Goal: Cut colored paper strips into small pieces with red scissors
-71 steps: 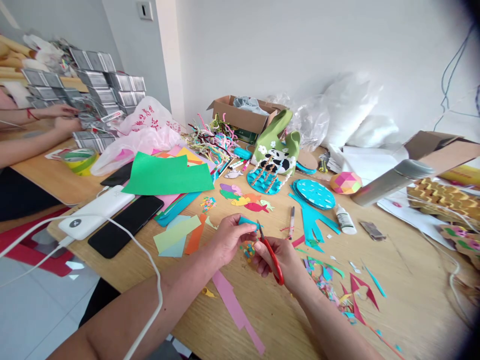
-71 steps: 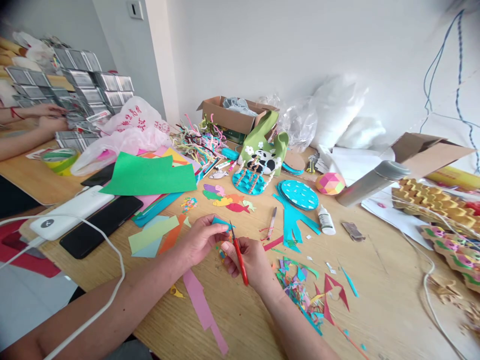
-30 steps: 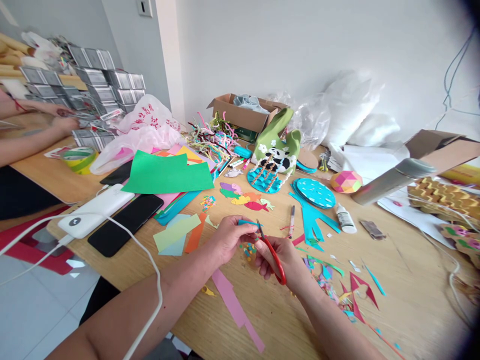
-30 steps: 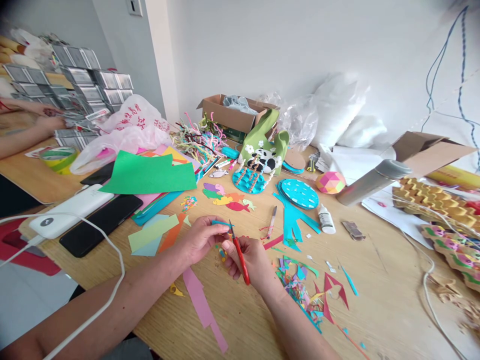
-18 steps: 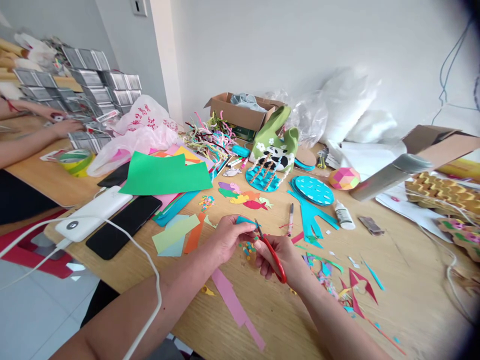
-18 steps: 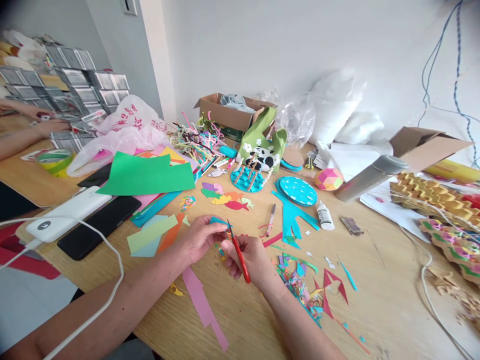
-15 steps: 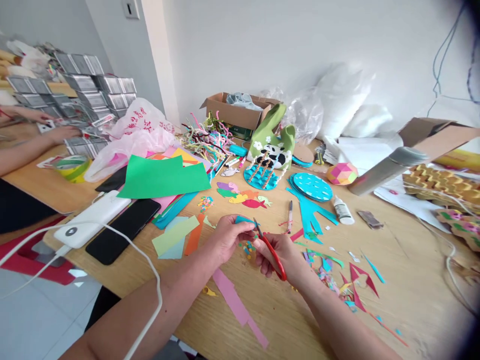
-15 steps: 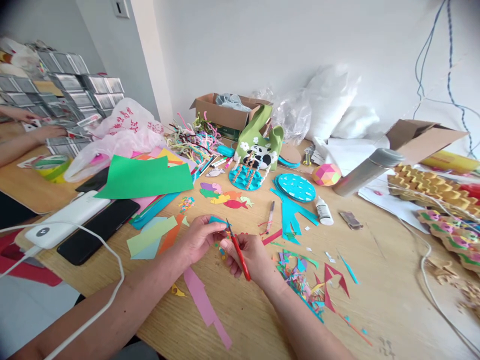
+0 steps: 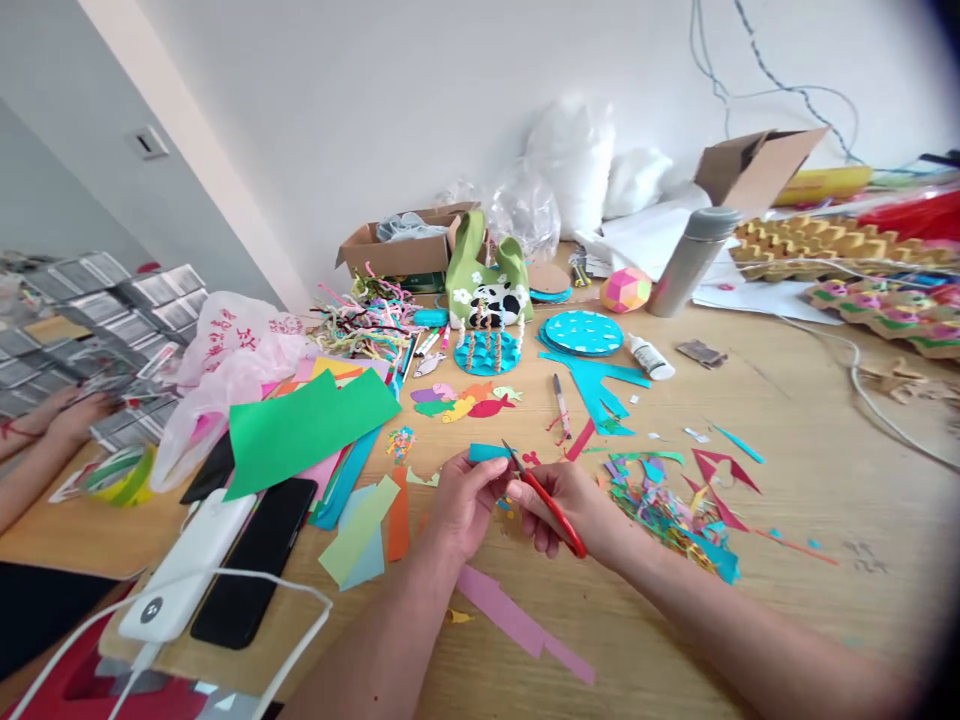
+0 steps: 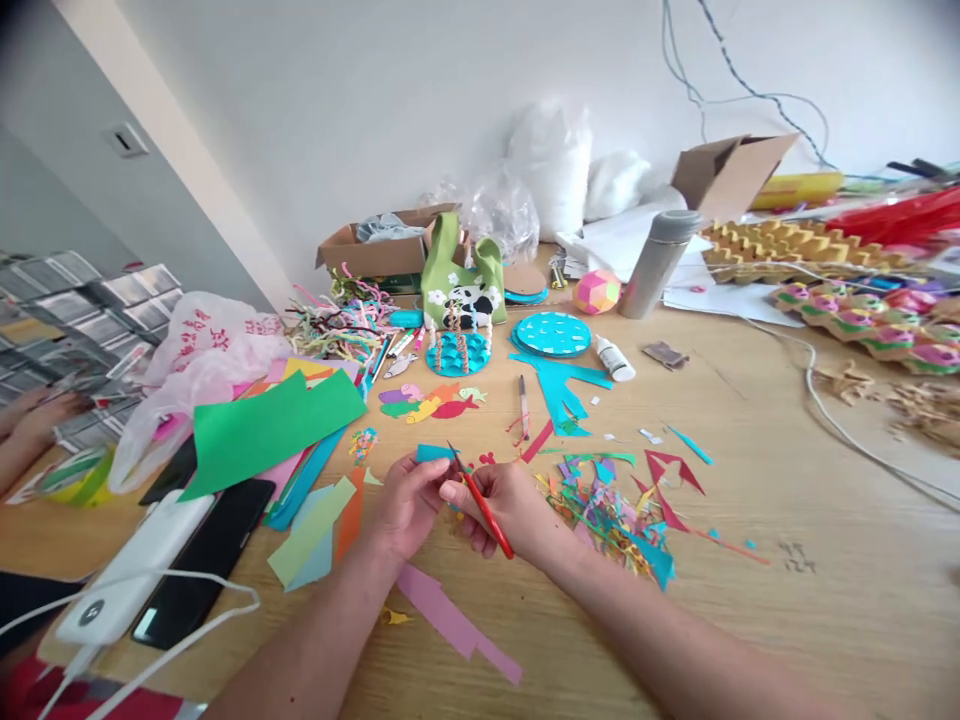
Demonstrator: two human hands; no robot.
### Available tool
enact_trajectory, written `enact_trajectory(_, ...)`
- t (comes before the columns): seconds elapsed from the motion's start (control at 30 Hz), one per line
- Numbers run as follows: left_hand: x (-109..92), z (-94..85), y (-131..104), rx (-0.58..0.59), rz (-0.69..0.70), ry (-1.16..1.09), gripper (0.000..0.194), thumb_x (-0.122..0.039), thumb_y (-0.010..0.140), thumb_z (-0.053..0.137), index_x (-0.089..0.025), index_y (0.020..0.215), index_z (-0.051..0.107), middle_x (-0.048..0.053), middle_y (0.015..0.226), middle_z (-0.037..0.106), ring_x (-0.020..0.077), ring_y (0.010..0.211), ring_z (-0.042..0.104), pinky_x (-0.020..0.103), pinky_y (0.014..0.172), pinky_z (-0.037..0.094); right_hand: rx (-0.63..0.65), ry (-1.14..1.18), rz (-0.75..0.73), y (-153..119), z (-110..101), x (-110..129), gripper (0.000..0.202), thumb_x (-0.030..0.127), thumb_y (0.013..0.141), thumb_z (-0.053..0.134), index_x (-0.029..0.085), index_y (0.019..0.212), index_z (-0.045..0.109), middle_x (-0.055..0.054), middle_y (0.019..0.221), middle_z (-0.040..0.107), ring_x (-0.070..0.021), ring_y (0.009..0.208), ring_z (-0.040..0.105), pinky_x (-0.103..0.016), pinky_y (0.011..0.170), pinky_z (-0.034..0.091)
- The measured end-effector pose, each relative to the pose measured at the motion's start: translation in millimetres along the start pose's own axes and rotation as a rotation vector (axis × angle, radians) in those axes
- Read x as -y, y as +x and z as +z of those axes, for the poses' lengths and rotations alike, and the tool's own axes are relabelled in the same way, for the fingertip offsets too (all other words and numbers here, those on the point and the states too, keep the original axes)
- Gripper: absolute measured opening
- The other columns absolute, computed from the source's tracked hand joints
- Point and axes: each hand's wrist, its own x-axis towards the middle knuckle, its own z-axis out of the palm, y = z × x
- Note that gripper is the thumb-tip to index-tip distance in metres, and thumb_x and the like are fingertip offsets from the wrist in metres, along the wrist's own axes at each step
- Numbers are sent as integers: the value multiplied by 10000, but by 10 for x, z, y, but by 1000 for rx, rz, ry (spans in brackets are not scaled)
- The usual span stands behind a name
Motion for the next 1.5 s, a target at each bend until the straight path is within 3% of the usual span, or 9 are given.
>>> enact_trajectory(0.17,29,4,-5,-2,-19,14,139,-212,654,709,-134,595,611,1,573,606,106,526,533,246,549,418,-15,50,-37,-27,45,-53,503,612,658,680,139,602,520,-10,487,595,-106,372,561,-172,335,435)
enact_trajectory(0.43,39,4,3,-120,-15,94,138,-209,611,738,-131,575,630,11,571,626,106,550,550,233,567,429,23,60,-31,-42,57,-129,520,625,660,670,129,598,526,-11,483,584,-97,371,551,-167,339,428)
enact_trajectory(1.5,-22,-21,-2,-144,-77,145,142,-210,565,756,-125,598,648,27,594,646,116,556,569,244,580,449,93,-6,13,-56,-76,-93,501,605,668,680,131,634,522,-19,531,622,-101,388,577,-166,342,446)
